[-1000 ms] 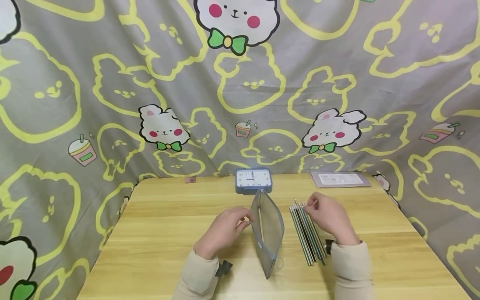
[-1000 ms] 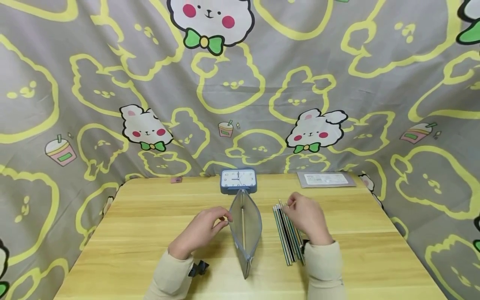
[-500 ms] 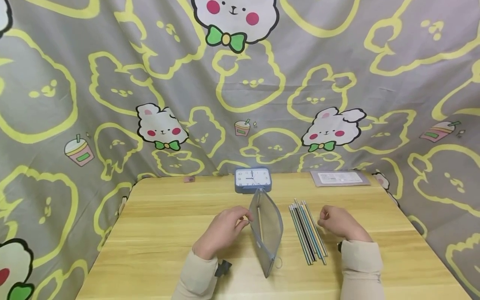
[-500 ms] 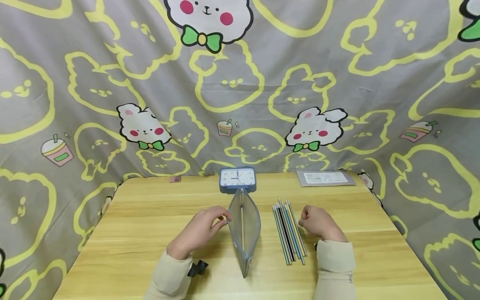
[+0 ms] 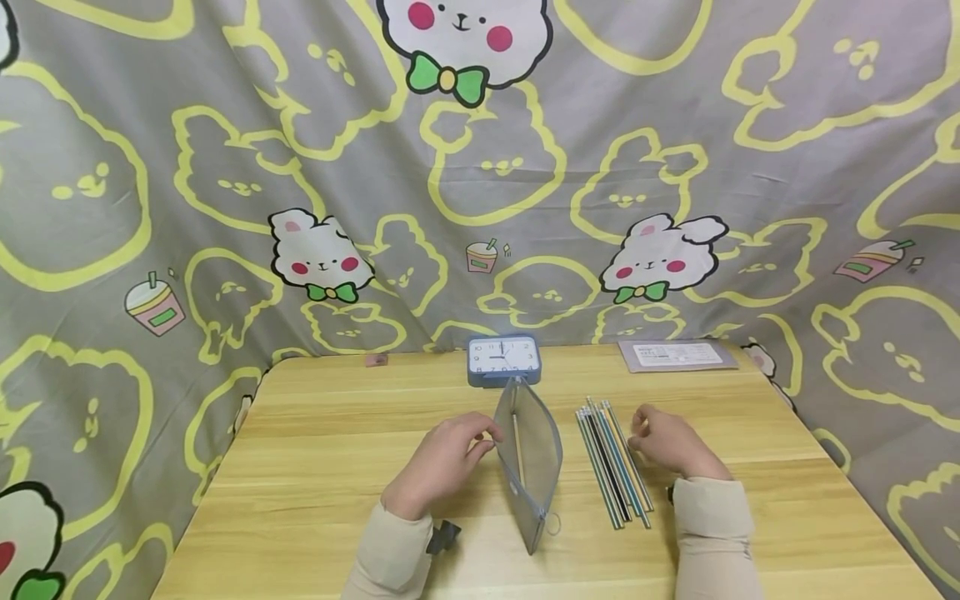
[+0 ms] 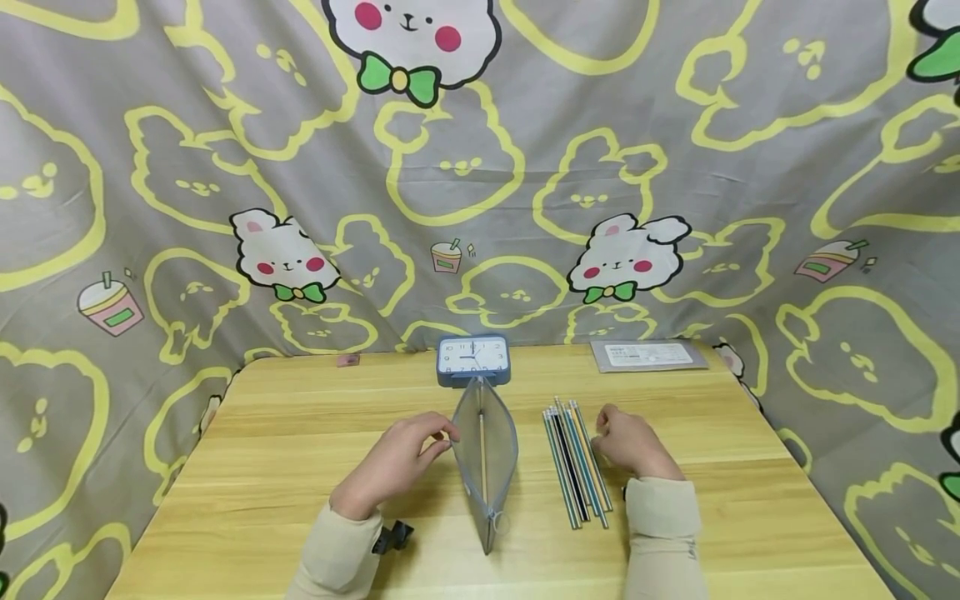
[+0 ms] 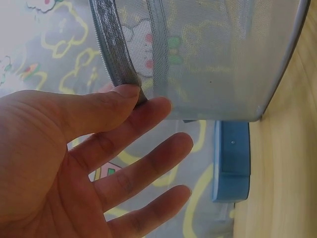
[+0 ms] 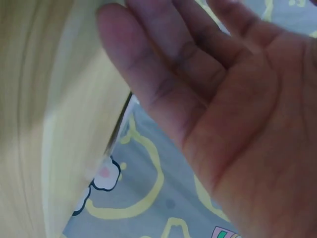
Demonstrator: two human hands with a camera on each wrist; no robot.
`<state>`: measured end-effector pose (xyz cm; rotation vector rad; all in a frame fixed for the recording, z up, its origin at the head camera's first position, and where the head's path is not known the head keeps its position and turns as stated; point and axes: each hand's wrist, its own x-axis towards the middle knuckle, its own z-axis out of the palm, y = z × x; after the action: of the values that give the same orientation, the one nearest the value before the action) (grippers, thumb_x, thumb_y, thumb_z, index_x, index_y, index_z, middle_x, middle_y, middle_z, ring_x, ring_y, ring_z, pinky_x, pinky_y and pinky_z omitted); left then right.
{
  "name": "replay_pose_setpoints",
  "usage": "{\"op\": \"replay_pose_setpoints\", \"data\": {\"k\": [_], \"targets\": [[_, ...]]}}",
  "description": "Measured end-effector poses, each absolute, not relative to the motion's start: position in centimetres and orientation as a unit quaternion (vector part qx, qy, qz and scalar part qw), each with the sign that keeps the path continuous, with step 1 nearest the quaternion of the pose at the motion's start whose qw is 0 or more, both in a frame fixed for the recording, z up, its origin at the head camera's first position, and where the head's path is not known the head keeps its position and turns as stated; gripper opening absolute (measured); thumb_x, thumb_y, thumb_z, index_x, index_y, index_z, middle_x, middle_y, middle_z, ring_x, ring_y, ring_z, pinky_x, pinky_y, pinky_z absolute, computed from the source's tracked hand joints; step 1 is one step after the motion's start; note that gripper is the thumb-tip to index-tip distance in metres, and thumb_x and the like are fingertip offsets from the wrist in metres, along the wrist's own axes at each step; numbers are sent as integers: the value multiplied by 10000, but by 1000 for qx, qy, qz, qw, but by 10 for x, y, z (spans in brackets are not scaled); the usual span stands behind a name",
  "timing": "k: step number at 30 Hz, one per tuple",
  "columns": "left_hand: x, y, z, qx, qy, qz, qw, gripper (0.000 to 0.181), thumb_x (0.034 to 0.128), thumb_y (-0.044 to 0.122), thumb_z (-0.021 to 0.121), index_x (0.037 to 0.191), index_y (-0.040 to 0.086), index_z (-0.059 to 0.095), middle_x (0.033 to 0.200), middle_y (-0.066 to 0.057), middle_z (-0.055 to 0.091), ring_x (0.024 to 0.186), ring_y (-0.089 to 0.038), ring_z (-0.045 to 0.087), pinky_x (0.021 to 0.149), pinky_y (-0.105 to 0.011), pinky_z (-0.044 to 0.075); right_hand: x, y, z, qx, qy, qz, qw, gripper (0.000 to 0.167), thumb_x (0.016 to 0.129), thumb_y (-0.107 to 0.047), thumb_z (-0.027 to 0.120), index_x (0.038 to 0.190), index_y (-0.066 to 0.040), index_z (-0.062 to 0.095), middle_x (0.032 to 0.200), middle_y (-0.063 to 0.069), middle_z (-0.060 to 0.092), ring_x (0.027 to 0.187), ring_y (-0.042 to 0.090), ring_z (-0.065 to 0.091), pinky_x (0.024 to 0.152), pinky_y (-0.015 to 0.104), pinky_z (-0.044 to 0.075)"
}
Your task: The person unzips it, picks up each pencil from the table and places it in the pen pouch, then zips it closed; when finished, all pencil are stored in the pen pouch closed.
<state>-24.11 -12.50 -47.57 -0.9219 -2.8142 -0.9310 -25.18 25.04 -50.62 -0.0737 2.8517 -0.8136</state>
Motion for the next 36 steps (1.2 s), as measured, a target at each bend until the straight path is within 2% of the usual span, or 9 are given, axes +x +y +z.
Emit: {"op": "replay_pose_setpoints", "data": {"k": [4,8,13,17,30,36], "targets": [[-241,-126,-476,-296,-907,-300,21,123,1022,76,692,1091,160,747,1211,1,764,1084,-203,738,889,-381,612,-256,248,-511,-27,961,-270,60,460,958,-137,688,1329,71,513,1042,216,729,882,310,702,779,522,583],[-241,-127,-475,-294,-908,-298,20,119,1026,84,689,1098,157,748,1220,-3,763,1089,-194,733,898,-385,611,-259,244,-516,-25,958,-282,51,536,959,-110,672,1413,90,471,1011,175,721,863,281,693,782,513,583],[-241,-127,-475,-293,-909,-296,18,113,1031,97,685,1107,149,751,1239,-11,759,1088,-190,731,896,-381,610,-262,239,-520,-37,955,-288,57,494,944,-68,675,1387,76,511,979,131,711,810,224,655,712,409,560],[-242,-126,-475,-293,-909,-297,17,115,1029,91,687,1103,151,751,1231,-7,760,1093,-189,731,901,-386,611,-262,236,-520,-42,955,-286,64,454,945,-41,662,1364,76,533,979,145,705,764,212,635,661,355,534],[-242,-126,-477,-296,-907,-298,19,121,1028,89,690,1109,153,753,1239,-3,758,1091,-206,736,902,-384,609,-263,234,-523,-21,958,-276,77,415,909,24,649,1316,73,579,998,153,698,730,205,610,616,340,511],[-242,-126,-476,-299,-908,-293,21,123,1024,80,692,1087,170,747,1226,5,760,1074,-182,730,885,-364,607,-262,233,-522,-17,961,-265,75,410,875,1,668,1275,64,605,1003,137,717,777,222,635,677,404,550]]}}
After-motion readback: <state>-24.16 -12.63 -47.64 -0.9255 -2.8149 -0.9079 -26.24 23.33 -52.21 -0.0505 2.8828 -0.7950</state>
